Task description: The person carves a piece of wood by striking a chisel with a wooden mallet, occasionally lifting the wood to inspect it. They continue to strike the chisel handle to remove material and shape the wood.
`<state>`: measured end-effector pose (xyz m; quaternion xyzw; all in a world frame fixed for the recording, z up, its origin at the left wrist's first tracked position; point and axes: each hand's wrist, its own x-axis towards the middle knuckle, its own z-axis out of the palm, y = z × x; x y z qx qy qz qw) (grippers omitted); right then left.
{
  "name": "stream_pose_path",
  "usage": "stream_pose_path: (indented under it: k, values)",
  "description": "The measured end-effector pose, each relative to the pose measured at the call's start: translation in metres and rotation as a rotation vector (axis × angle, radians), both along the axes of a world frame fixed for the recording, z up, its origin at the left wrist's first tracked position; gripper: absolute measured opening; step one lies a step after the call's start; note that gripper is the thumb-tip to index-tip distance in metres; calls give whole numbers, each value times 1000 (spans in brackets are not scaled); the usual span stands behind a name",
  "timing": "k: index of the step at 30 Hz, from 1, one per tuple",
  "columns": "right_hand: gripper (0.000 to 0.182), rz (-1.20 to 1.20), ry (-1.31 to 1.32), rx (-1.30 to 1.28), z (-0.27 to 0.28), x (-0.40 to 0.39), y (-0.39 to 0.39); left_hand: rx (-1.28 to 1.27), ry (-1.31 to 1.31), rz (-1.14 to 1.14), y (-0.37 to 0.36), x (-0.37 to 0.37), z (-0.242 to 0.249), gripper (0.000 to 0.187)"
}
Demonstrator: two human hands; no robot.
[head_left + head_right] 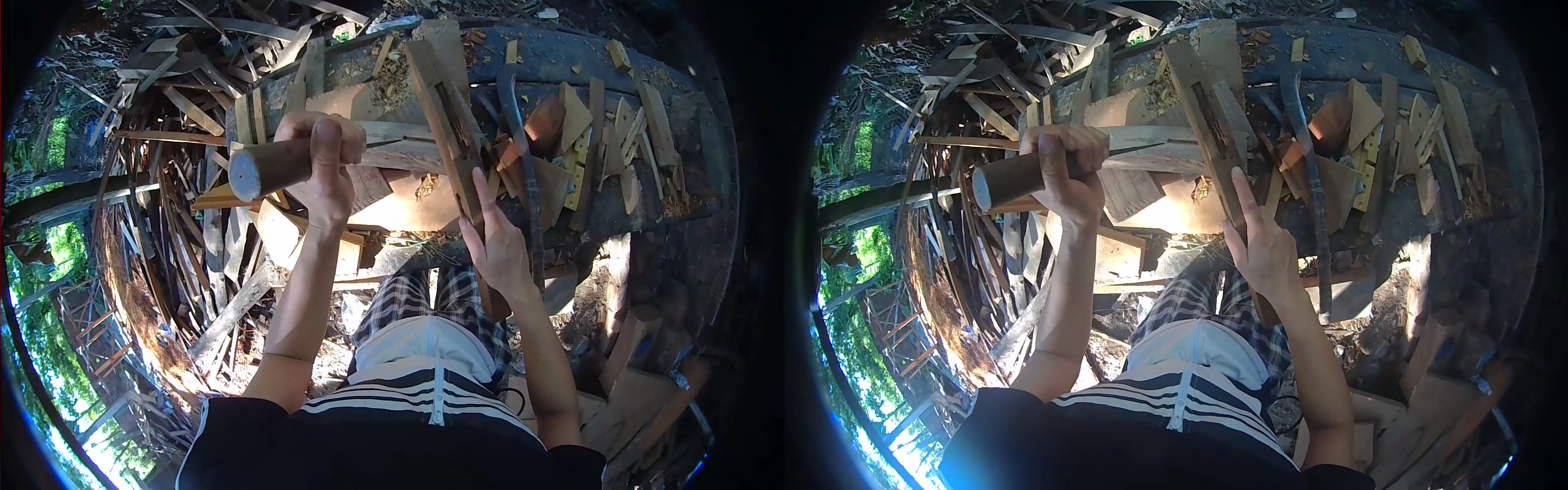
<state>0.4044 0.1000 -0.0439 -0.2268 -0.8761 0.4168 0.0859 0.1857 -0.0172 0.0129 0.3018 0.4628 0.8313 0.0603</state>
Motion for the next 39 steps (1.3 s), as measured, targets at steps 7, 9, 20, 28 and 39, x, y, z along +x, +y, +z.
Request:
stream_pose_path:
  k: [7, 9, 20, 28, 39]
  values:
    - [77, -7, -15, 11, 1, -1, -1, -51, 158, -27, 1, 2, -8, 20]
    - [77, -6, -8, 19, 1, -1, -1, -71, 170, -42, -2, 3, -9, 21]
    - [75, -17, 10, 14, -1, 0, -2, -218, 220, -145, -3, 18, -2, 34]
    - [75, -11, 3, 34, -1, 0, -1, -270, 136, -160, -12, 16, -4, 27]
    - [79, -7, 7, 60, -4, 0, -3, -209, 71, -157, -7, 4, -8, 30]
